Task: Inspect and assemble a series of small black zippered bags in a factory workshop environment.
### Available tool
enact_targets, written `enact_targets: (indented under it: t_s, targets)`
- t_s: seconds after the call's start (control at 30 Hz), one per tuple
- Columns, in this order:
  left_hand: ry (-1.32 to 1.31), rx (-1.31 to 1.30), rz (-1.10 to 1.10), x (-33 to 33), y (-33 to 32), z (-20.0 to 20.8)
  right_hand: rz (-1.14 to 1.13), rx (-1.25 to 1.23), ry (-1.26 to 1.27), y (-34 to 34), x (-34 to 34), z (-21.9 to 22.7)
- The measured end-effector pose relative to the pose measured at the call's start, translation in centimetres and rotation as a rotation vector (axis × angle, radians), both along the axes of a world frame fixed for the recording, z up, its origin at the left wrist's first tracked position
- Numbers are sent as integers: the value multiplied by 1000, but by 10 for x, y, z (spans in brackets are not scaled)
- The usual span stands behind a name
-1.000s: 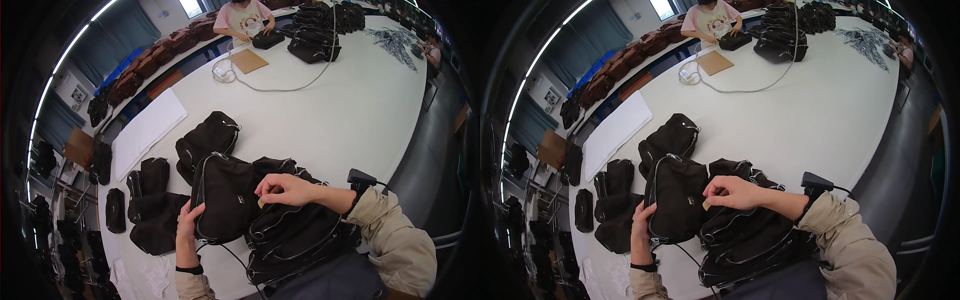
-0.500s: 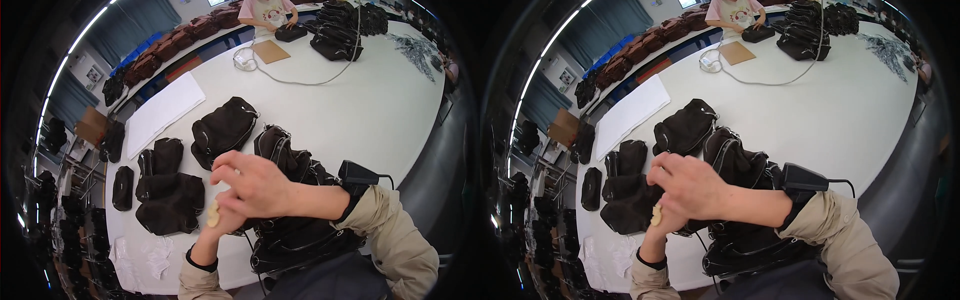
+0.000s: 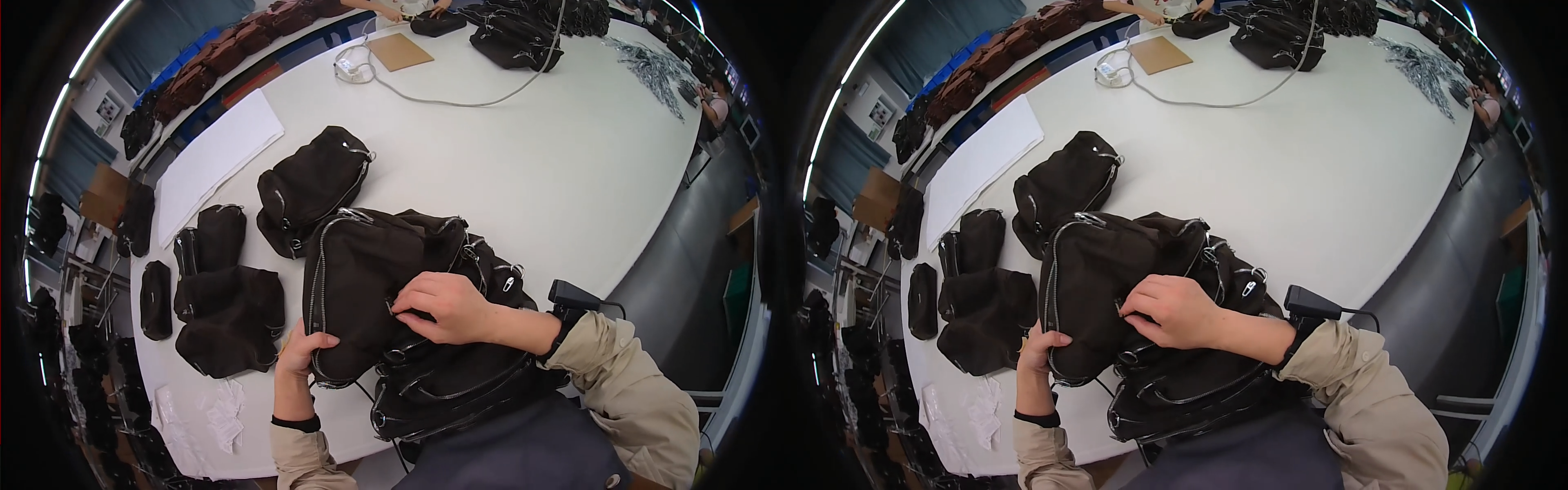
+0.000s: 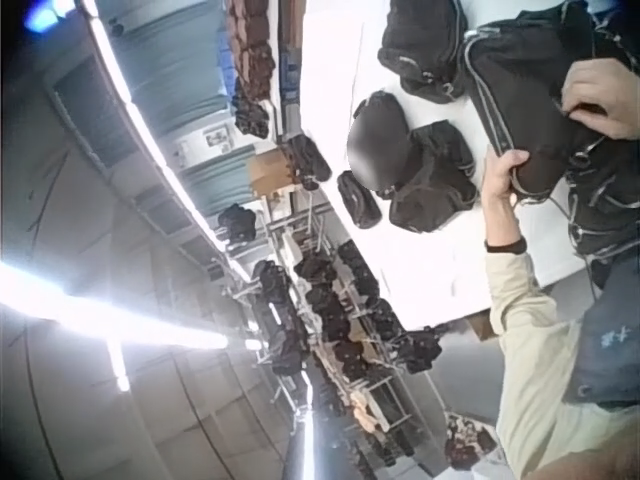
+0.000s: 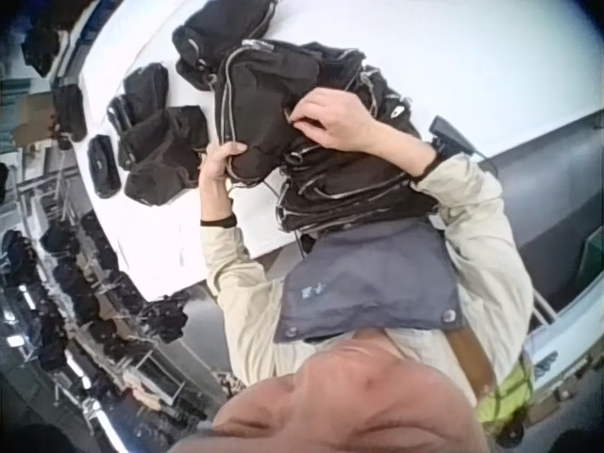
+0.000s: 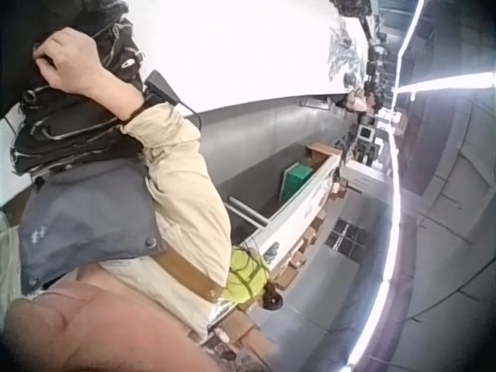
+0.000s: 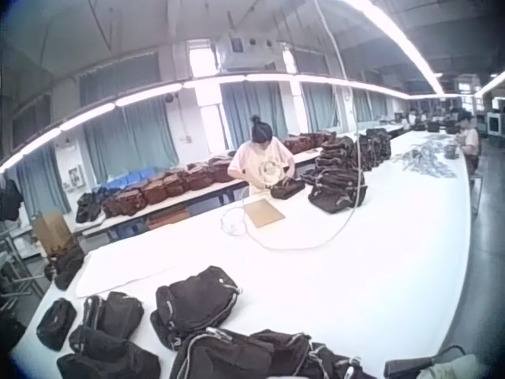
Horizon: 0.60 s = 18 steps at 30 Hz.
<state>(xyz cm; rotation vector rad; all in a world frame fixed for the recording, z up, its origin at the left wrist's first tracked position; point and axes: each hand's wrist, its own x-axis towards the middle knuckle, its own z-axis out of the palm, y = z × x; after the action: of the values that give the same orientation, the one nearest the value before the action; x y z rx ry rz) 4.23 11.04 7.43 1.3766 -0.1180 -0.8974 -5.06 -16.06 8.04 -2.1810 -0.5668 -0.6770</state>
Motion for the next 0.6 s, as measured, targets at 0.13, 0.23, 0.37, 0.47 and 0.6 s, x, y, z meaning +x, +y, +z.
enact_targets:
  t_s: [0.13,0.23,0.37,0.47,0.6]
  targets:
    - [83,-149,131,-9,3,-13,5,-8,33,6,1,-6]
    - [92,-186,161,-14,5,-16,-1,-38,-49,11,0,-7]
    - [104,-193,142,-15,5,-12,-5,-149,-96,15,1,-3]
    - [103,-213,138,-15,3,-10,-18,-218,-111,17,2,-2]
    - [105,-237,115,-17,2,-8,-32,-446,-142,23,4,-7]
